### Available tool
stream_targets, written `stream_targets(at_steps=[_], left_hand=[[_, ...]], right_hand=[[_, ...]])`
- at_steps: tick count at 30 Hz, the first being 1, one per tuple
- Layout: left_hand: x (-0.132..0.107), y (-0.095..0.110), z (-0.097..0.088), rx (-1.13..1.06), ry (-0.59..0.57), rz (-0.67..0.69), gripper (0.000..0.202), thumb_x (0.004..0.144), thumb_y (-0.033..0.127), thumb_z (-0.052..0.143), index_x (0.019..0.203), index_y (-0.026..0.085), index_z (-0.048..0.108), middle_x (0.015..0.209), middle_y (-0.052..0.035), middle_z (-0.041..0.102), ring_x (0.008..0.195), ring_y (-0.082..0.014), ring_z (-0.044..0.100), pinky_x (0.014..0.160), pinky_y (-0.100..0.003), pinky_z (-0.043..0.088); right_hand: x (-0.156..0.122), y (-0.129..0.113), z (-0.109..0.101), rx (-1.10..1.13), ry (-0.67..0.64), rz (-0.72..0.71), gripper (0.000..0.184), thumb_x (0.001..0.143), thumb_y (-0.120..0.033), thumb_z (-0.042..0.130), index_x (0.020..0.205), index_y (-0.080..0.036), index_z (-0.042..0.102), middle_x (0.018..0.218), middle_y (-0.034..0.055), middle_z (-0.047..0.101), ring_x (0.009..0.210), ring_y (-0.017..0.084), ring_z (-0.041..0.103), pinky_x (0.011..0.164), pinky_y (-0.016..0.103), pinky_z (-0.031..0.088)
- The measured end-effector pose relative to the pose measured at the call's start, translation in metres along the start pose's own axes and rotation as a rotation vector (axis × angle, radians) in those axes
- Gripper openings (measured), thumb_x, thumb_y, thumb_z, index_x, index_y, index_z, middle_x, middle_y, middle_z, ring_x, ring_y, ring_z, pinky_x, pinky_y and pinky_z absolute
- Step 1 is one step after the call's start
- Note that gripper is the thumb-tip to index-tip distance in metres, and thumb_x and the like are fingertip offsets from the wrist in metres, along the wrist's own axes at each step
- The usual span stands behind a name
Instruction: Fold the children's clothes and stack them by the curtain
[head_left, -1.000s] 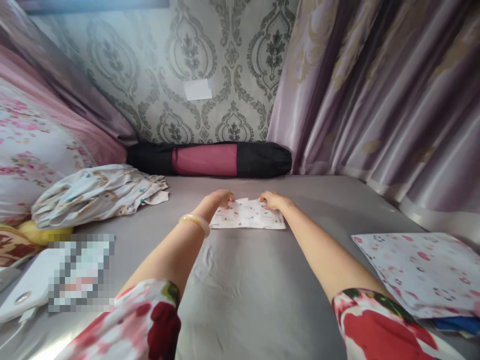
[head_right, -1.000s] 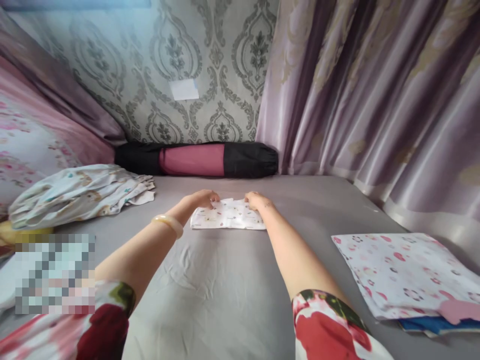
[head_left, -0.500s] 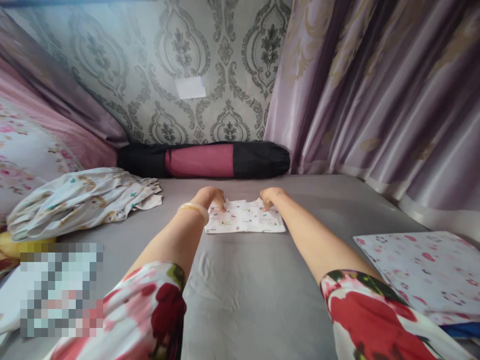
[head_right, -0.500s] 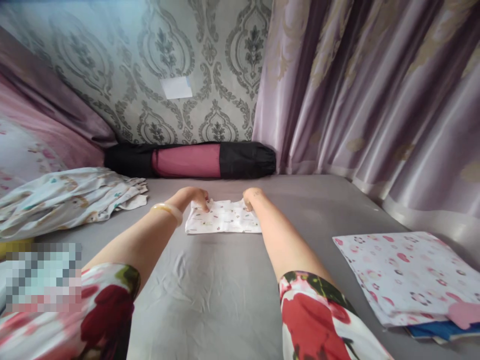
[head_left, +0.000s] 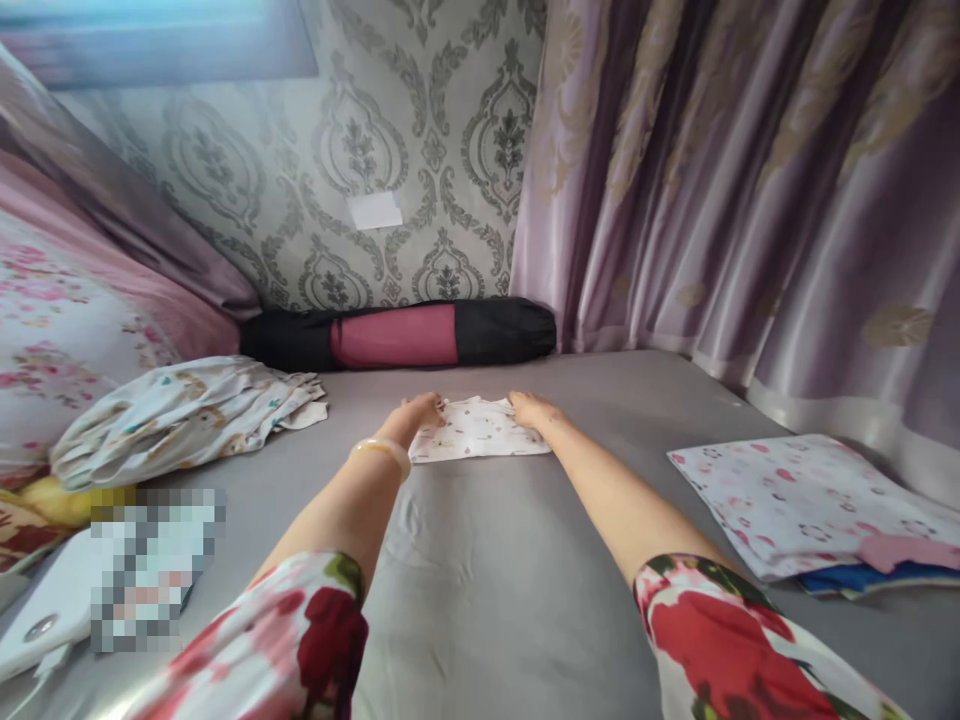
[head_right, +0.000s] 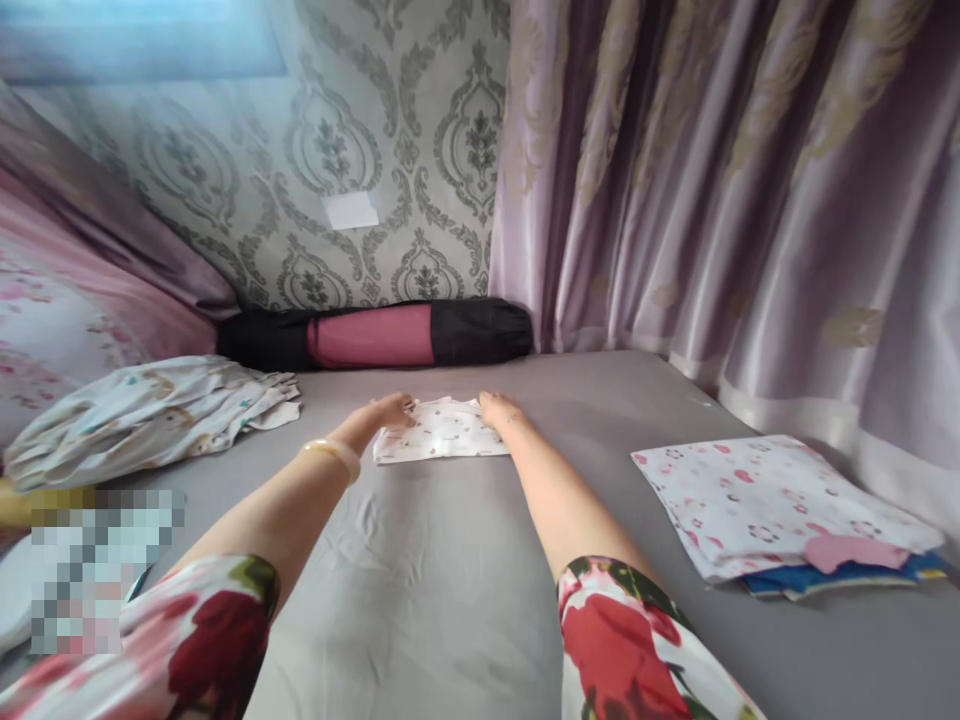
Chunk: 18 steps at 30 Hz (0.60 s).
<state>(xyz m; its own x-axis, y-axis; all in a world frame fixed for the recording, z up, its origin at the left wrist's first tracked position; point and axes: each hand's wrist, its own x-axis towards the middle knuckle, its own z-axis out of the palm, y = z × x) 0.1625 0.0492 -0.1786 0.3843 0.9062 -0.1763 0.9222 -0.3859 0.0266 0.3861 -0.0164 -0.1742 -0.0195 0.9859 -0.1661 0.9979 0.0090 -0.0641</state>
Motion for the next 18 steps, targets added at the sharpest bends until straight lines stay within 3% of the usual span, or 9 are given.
stream_targets(at_steps=[3,6,10,14,18], left_hand=[[-0.022,0.012,0.007,0.019,0.060,-0.067,0.041,0.081,0.026,0.056,0.121,0.020,0.061,0.125,-0.0148,0.065,0.116,-0.0309,0.060,0.099,-0.049,0.038],[-0.041,0.018,0.003,0.021,0.110,-0.068,0.034,0.083,0.025,0.053,0.114,0.022,0.065,0.120,-0.0121,0.068,0.116,-0.0293,0.059,0.099,-0.045,0.036],[-0.060,0.013,-0.019,0.007,0.161,-0.063,0.029,0.083,0.032,0.055,0.108,0.024,0.068,0.114,-0.0090,0.070,0.114,-0.0290,0.059,0.097,-0.042,0.035],[-0.077,0.007,-0.044,-0.016,0.202,-0.049,0.028,0.083,0.040,0.056,0.105,0.026,0.067,0.105,-0.0045,0.072,0.111,-0.0262,0.059,0.096,-0.038,0.034],[-0.099,0.010,-0.054,-0.023,0.259,-0.001,0.024,0.085,0.039,0.054,0.097,0.023,0.067,0.099,-0.0039,0.072,0.104,-0.0240,0.061,0.090,-0.032,0.037]], right_hand=[[-0.024,-0.003,0.008,0.013,0.136,-0.021,0.035,0.091,-0.013,0.050,0.126,-0.017,0.053,0.125,0.0146,0.063,0.119,0.024,0.056,0.096,0.034,0.039],[-0.040,-0.001,0.006,0.018,0.207,-0.049,0.033,0.092,-0.011,0.047,0.124,-0.018,0.054,0.124,0.0127,0.063,0.119,0.023,0.055,0.096,0.034,0.037],[-0.052,0.008,-0.012,0.010,0.240,-0.094,0.025,0.091,-0.015,0.050,0.111,-0.022,0.063,0.123,0.0092,0.063,0.119,0.023,0.054,0.093,0.032,0.037],[-0.062,0.017,-0.032,0.006,0.279,-0.125,0.024,0.091,-0.020,0.052,0.111,-0.022,0.064,0.123,0.0084,0.062,0.118,0.025,0.053,0.090,0.031,0.037],[-0.079,0.024,-0.035,-0.016,0.380,-0.176,0.024,0.091,-0.019,0.050,0.109,-0.021,0.065,0.115,0.0088,0.064,0.112,0.025,0.054,0.087,0.031,0.036]])
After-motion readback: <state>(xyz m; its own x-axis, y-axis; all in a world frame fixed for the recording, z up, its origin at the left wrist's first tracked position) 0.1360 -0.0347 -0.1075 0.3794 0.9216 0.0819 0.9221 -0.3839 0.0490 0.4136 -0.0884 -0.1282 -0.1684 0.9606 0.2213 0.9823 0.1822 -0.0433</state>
